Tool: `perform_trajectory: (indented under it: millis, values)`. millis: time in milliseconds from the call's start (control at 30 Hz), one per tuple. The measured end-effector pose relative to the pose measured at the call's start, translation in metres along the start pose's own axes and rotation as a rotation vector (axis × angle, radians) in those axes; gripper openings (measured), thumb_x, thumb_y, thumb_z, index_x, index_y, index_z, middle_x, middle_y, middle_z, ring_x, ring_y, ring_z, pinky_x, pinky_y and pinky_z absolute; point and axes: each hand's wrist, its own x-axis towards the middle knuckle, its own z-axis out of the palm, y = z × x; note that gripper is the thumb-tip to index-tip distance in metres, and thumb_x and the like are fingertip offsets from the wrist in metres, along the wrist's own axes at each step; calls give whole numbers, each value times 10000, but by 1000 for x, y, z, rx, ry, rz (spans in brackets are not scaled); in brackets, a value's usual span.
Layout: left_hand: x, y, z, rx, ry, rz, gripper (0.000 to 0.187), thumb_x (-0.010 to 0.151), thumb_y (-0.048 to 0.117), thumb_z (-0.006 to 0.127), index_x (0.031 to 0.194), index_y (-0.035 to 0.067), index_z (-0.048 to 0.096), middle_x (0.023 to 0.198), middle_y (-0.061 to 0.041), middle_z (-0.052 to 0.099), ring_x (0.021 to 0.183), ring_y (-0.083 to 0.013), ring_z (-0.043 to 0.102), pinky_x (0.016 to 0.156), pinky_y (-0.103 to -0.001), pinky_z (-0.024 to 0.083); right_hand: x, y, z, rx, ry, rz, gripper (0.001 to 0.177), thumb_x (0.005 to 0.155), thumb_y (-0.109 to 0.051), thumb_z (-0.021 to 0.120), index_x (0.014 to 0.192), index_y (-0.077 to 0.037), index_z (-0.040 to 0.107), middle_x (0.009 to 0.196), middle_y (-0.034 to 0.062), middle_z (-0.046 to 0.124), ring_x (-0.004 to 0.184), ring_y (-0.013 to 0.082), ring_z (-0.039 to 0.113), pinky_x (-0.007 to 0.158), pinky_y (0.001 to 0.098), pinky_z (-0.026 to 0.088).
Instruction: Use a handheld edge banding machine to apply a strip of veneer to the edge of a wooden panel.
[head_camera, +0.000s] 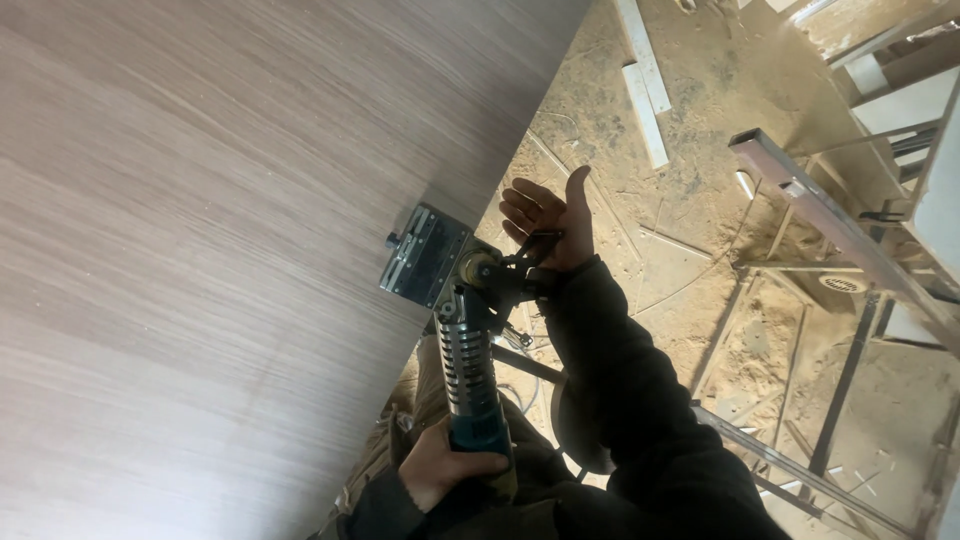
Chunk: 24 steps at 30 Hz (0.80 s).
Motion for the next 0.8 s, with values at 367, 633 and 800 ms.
perform_trajectory:
  millis: [367, 633, 800]
  values:
    - [-6, -6, -6, 77, 95, -121, 575, 705, 85, 881, 1228, 27, 651, 1048, -76, 778, 969, -185, 741, 926, -360, 605, -18, 5, 14, -13, 70, -19, 1095, 767, -887, 448, 1336, 35, 606, 1211, 149, 671, 1159, 277, 638, 1054, 423, 483]
    - [-12, -9, -8, 98, 85, -102, 608, 695, 115, 900, 1233, 12, 637, 1047, -90, 766, 971, -192, 738, 925, -357, 603, -22, 11, 12, -28, 21, -53, 1085, 788, -881, 469, 1350, 40, 587, 1193, 138, 656, 1138, 266, 634, 1043, 416, 492]
    - [-12, -16, -11, 73, 84, -128, 624, 674, 125, 909, 1227, 25, 639, 1043, -85, 770, 967, -189, 740, 914, -352, 612, -33, 10, 24, -92, 24, -35, 1130, 772, -895, 429, 1397, 38, 560, 1296, 146, 635, 1236, 277, 590, 1104, 421, 452]
